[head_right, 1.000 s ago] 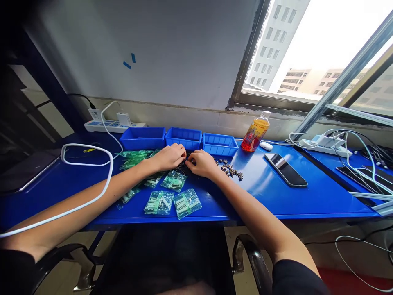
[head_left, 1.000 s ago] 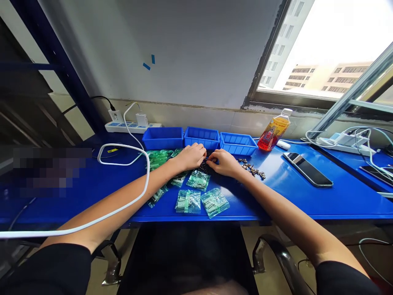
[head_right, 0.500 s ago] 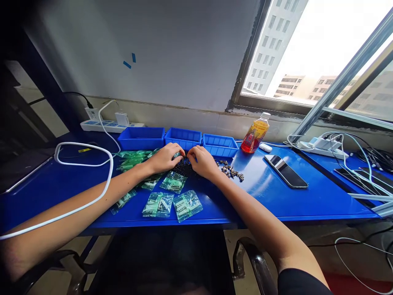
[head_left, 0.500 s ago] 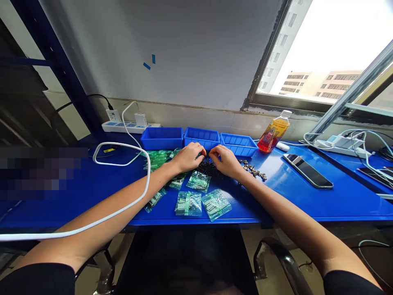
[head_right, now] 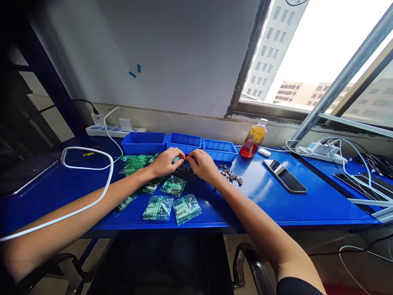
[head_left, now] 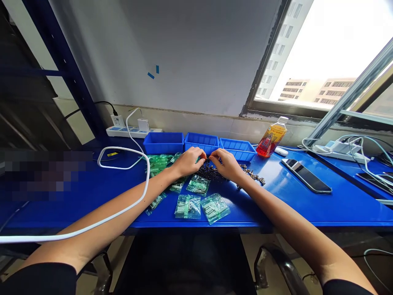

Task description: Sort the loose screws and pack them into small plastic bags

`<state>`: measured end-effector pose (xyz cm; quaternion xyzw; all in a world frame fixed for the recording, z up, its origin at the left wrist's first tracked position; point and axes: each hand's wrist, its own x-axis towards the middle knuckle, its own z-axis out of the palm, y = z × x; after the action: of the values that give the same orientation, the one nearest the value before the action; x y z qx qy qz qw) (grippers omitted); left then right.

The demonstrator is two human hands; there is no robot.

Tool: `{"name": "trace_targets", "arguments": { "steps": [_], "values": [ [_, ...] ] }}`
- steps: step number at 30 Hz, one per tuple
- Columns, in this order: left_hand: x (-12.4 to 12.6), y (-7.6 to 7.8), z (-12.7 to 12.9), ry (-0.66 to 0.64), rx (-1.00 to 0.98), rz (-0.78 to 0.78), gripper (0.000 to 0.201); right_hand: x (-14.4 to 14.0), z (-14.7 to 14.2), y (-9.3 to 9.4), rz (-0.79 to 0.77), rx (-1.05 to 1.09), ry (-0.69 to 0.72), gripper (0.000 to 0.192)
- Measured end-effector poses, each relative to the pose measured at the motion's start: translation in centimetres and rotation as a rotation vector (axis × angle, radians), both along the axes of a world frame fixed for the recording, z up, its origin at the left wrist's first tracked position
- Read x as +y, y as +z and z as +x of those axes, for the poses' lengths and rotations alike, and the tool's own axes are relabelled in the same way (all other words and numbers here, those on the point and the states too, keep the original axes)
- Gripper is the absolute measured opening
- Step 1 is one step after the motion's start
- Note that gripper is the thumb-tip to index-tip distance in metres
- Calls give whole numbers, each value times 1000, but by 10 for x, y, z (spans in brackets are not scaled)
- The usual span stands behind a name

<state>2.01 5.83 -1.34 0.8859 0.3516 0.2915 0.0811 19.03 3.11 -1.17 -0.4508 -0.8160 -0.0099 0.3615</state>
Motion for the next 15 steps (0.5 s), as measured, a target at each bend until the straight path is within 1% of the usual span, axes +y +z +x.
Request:
{"name": "trace_targets", "arguments": {
  "steps": [3, 9, 12, 15],
  "values": [
    [-1, 0, 1, 9, -49, -6, 8, -1, 1, 1, 14, 16, 4, 11],
    [1, -2, 1, 66, -155, 28, 12, 1, 3, 0, 48, 30, 26, 11],
    [1, -3, 1, 49, -166, 83, 14, 2, 3, -1, 75, 49, 39, 12],
    [2, -3, 1, -7, -177, 142, 17, 2, 3, -2, 96, 58, 38, 12]
  ]
}}
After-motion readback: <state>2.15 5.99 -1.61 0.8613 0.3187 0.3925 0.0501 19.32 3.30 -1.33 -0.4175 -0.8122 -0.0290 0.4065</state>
